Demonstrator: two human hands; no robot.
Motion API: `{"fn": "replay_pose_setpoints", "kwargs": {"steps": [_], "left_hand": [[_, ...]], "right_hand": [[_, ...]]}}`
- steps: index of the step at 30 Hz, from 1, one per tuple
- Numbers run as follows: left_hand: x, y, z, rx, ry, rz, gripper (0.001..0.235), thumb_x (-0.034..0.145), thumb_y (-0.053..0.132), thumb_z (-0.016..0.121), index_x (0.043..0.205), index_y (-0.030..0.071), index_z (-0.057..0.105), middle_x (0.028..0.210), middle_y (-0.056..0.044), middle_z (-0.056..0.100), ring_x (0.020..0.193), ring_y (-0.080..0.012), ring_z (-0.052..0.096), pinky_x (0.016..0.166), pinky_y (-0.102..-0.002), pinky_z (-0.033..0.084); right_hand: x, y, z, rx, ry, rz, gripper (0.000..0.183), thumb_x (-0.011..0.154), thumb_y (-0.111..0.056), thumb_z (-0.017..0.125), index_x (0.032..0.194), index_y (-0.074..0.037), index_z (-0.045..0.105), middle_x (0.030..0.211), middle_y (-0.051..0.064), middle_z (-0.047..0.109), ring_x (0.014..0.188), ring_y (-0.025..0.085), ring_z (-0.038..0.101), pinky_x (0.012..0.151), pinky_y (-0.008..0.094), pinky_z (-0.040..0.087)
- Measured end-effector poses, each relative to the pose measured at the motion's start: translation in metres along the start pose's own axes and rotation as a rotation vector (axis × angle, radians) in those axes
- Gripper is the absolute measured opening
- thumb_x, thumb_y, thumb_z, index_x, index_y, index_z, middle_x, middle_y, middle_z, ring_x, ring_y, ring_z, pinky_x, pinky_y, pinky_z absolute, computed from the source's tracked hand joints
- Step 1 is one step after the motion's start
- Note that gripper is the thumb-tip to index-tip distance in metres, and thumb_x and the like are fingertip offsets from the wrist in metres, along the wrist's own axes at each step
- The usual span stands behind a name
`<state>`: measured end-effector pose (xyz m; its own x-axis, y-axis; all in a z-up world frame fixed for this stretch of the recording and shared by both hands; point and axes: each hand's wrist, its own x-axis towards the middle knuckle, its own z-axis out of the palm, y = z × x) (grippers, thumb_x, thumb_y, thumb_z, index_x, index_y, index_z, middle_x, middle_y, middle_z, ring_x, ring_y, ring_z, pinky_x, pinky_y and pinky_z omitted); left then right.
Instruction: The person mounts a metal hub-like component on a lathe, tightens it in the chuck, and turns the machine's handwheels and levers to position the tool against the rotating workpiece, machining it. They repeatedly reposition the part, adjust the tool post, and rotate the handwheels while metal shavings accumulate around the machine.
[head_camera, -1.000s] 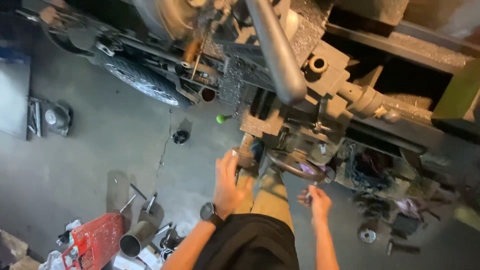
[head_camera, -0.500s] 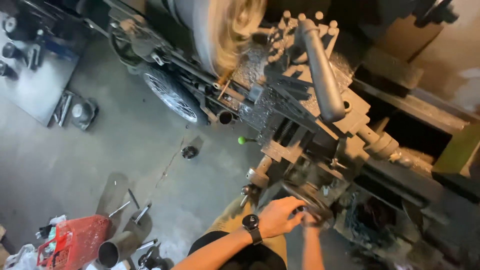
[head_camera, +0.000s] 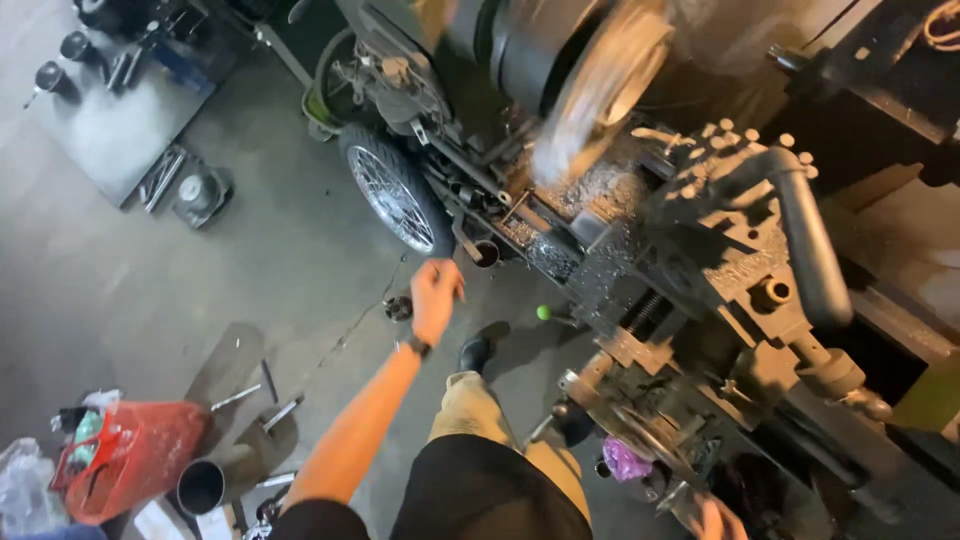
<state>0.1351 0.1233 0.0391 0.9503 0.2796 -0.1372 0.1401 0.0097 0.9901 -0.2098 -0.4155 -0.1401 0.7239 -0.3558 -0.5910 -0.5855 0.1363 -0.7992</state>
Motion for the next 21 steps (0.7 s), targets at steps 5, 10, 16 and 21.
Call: {"fn": "replay_pose_setpoints", "kwargs": {"steps": [5,10,16,21], "left_hand": [[0.238,-0.086,-0.051,-0.554,0.156,-0.246,0.020,0.098,0.018,0.060,0.097,-0.001,0.064,0.081,-0.010,0.069,0.067,-0.0202,0.067,0.064,-0.039,0.059],[0.354,-0.159,-0.055,-0.924,0.079,-0.432,0.025,0.089,0.019,0.051,0.098,0.000,0.066,0.098,-0.019,0.073,0.082,-0.0375,0.073,0.070,-0.054,0.060],[0.343,-0.191,-0.078,-0.939,0.549,-0.587,0.074,0.094,0.066,0.033,0.111,0.003,0.067,0.099,-0.014,0.068,0.088,-0.0336,0.064,0.080,-0.052,0.052],[0.208,-0.164,-0.078,-0.724,0.258,-0.508,0.071,0.101,0.073,0.038,0.070,0.010,0.050,0.054,-0.005,0.045,0.047,-0.0185,0.043,0.047,-0.038,0.045]], "right_hand": [[-0.111,-0.277,0.241,-0.005,-0.127,-0.107,0.026,0.094,-0.006,0.066,0.118,0.002,0.073,0.102,0.013,0.077,0.088,0.020,0.070,0.077,0.032,0.054],[-0.166,-0.393,0.365,-0.338,-0.108,-0.378,0.023,0.089,-0.011,0.070,0.110,-0.004,0.075,0.095,0.006,0.080,0.087,0.014,0.074,0.078,0.028,0.057],[-0.163,-0.403,0.395,-0.291,-0.064,-0.461,0.019,0.090,-0.010,0.070,0.107,-0.003,0.073,0.095,0.006,0.080,0.087,0.014,0.076,0.078,0.028,0.058],[-0.141,-0.425,0.344,-0.355,0.243,-0.555,0.012,0.090,-0.009,0.070,0.100,-0.004,0.074,0.089,0.007,0.077,0.074,0.015,0.075,0.066,0.028,0.058]]}}
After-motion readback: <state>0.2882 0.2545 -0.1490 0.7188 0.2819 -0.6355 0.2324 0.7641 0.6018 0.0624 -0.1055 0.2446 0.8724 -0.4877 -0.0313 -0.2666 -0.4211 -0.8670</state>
